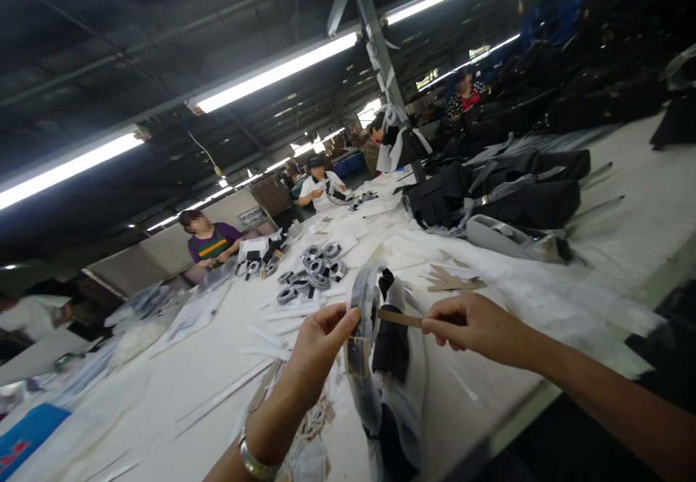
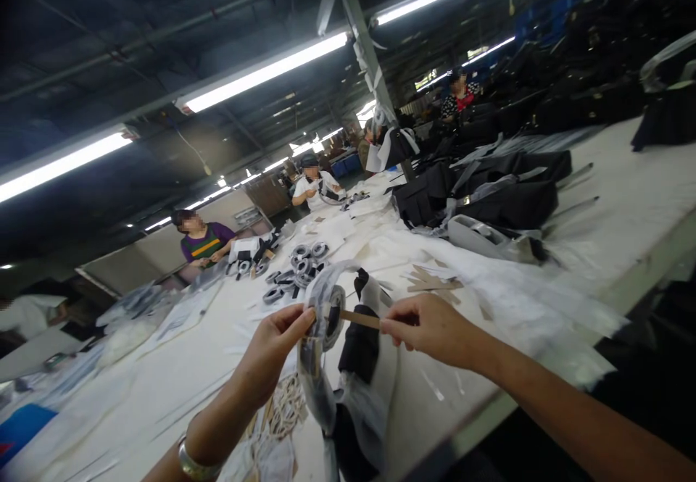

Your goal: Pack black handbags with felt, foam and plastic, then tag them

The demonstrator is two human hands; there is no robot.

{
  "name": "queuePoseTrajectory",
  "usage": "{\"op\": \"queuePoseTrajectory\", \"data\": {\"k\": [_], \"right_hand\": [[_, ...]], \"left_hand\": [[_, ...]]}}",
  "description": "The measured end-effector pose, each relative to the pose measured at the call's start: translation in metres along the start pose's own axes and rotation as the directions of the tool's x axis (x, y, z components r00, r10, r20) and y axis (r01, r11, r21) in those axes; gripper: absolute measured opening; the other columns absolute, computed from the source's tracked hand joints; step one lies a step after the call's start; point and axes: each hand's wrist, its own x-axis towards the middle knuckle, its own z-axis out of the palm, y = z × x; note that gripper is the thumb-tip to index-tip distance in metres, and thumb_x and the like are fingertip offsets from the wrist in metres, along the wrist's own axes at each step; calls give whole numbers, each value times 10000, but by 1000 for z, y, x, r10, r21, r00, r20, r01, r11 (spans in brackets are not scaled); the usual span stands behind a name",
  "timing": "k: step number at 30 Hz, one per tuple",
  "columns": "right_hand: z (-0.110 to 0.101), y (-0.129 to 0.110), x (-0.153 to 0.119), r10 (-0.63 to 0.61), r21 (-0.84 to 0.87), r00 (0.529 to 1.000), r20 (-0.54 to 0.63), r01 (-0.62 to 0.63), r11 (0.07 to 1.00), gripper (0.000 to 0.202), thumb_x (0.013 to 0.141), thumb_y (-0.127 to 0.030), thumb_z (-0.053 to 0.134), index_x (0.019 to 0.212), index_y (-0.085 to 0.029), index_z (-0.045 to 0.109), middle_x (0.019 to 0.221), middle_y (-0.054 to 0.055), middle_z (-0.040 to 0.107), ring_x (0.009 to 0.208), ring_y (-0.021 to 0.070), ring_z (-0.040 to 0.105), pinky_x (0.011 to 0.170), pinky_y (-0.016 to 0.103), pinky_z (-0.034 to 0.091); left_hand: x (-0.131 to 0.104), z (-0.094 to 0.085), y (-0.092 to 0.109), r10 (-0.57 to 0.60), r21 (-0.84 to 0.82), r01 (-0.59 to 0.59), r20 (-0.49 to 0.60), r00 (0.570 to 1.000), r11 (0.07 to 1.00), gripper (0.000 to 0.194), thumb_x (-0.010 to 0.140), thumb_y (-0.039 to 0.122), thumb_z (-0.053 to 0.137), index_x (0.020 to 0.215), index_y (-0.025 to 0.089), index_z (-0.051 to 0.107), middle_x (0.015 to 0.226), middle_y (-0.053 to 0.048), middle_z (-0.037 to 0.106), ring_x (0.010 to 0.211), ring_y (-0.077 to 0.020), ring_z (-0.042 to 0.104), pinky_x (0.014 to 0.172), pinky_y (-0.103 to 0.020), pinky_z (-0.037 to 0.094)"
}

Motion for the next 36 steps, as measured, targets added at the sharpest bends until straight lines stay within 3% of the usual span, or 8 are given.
{"op": "queuePoseTrajectory", "data": {"k": [10, 14, 18, 27, 29, 31, 33, 36], "right_hand": [[42, -26, 45, -104, 244, 990, 93, 78, 967, 332, 806, -482, 670, 818, -172, 787, 670, 15, 634, 612, 148, 559, 577, 261, 463], [47, -38, 40, -66, 385, 987, 149, 3, 923, 274, 794, -396, 686, 946, -192, 788, 770, 13, 675, 724, 156, 575, 650, 253, 452], [43, -47, 28, -67, 550, 972, 224, -69, 832, 294, 790, -425, 722, 933, -172, 769, 833, 30, 686, 789, 173, 584, 731, 280, 449], [48, -53, 33, 35, 506, 995, 97, -80, 859, 452, 768, -608, 722, 886, -173, 761, 801, 17, 651, 778, 167, 538, 762, 297, 414], [50, -54, 34, 37, 484, 997, 67, -65, 873, 452, 768, -607, 717, 882, -172, 766, 779, 15, 652, 779, 172, 540, 757, 300, 413], [51, -55, 35, 40, 471, 998, 50, -59, 880, 442, 758, -601, 722, 867, -175, 771, 793, 25, 675, 827, 197, 564, 781, 311, 420], [50, -57, 35, 40, 465, 998, 47, -58, 883, 425, 747, -589, 731, 857, -182, 777, 850, 40, 708, 893, 225, 583, 812, 321, 424], [49, -58, 37, 22, 447, 998, 55, -44, 893, 400, 756, -567, 728, 867, -187, 781, 898, 46, 729, 920, 231, 588, 818, 319, 422]], "left_hand": [[-4, 6, 1, 72, 140, -77, 37, 997, 987, 398, 885, 540, 612, 847, 157, 713, 725, 3, 595, 721, -146, 506, 667, -240, 382], [-3, 1, 0, 127, 289, -128, 22, 992, 949, 424, 894, 515, 594, 671, 155, 611, 610, 45, 403, 613, -106, 336, 559, -242, 249], [-4, -2, 2, 160, 351, -161, 33, 987, 922, 378, 897, 461, 597, 657, 169, 582, 608, 48, 374, 613, -109, 321, 560, -250, 233], [-5, 0, 8, 288, 526, -257, 24, 957, 811, 406, 918, 368, 579, 566, 182, 499, 589, 44, 380, 600, -111, 360, 553, -253, 257], [-3, 0, 5, 283, 460, -253, 3, 959, 851, 297, 905, 371, 607, 679, 182, 640, 717, 14, 512, 641, -111, 452, 579, -235, 332], [-2, 1, -2, 210, 300, -179, -72, 975, 937, 263, 853, 390, 684, 1052, 220, 704, 1050, -43, 593, 713, -117, 557, 608, -229, 422], [0, 4, -8, 82, 73, -71, -163, 983, 995, 737, 760, 398, 790, 1418, 291, 475, 1363, -105, 477, 818, -143, 626, 641, -240, 492], [1, 9, -16, -19, -209, -26, -210, 978, 978, 1122, 692, 374, 867, 1563, 297, 164, 1354, -139, 504, 985, -192, 635, 770, -268, 522]]}}
